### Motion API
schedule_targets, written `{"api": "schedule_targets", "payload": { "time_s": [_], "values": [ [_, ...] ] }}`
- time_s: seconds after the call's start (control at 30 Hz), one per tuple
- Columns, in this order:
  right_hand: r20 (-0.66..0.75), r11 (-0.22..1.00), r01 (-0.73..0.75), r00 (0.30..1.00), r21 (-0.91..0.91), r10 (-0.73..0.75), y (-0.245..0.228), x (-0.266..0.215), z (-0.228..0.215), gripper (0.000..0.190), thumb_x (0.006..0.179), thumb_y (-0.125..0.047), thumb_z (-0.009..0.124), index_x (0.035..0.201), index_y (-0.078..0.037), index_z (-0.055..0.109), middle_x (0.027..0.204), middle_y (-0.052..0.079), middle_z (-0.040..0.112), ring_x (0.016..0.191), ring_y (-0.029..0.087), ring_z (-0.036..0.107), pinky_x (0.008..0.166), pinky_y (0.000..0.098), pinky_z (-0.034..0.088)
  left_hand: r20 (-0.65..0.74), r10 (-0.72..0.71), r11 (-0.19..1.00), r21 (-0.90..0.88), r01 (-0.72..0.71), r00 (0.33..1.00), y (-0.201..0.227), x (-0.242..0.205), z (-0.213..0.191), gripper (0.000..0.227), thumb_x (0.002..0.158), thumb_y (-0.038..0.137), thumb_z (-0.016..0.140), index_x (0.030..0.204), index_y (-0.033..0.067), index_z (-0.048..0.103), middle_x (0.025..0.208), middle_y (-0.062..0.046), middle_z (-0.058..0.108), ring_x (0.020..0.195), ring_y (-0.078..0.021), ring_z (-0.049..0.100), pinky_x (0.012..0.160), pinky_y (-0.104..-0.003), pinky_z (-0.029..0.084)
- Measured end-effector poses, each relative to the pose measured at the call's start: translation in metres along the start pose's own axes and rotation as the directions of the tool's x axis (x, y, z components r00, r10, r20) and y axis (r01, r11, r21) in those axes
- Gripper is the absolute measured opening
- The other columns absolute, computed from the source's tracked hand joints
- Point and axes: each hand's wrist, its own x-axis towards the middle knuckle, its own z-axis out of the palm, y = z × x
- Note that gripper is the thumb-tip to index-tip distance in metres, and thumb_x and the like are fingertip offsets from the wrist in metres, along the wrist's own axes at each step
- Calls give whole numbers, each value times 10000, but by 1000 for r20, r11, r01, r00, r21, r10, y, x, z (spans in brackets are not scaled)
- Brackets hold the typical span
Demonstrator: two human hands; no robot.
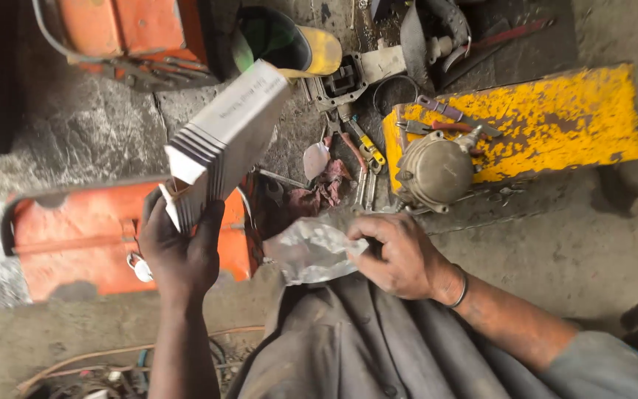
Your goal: Disassembling, cleaning, and replacing seals in a mechanical pump component in a workshop.
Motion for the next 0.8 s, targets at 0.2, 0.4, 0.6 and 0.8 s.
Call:
{"api": "schedule_targets", "payload": {
  "time_s": [0.2, 0.4, 0.6, 0.8],
  "values": [
    [315, 948, 27, 940, 318, -133, -69, -17, -15, 79, 888, -118, 637, 891, -40, 645, 765, 41, 661, 704, 95, 615, 651, 297, 494, 38, -257, 766, -601, 227, 966, -22, -37, 45, 329, 883, -5, 725, 1189, 43, 614, 1074, -32, 720, 951, -129, 711, 827, -284, 602],
    [460, 701, -352, 887, 620, 39, -82, -44, 31, 184, 854, -45, 606, 1018, 9, 672, 894, 32, 661, 847, 89, 601, 739, 278, 487, 562, -125, 580, -627, 520, 818, -37, -91, 67, 302, 859, -23, 760, 1148, 2, 677, 964, -64, 731, 824, -135, 681, 715, -301, 582],
    [210, 942, -85, 977, 325, 15, -70, -83, 88, 319, 841, -75, 603, 1135, -1, 703, 1055, 93, 762, 1026, 152, 700, 951, 315, 541, 838, -59, 208, -521, 828, 543, -92, -141, 42, 455, 843, 59, 718, 1288, 13, 629, 1082, -83, 744, 906, -141, 738, 795, -293, 620],
    [212, 890, 231, 919, 392, -332, -93, -93, 101, 745, 861, -406, 772, 1450, -9, 548, 1482, 202, 568, 1424, 303, 543, 1211, 420, 406, 793, -22, 489, -523, 699, 608, -117, -159, 34, 460, 857, 81, 742, 1293, 4, 616, 1123, -110, 706, 954, -170, 696, 816, -317, 602]
  ]
}}
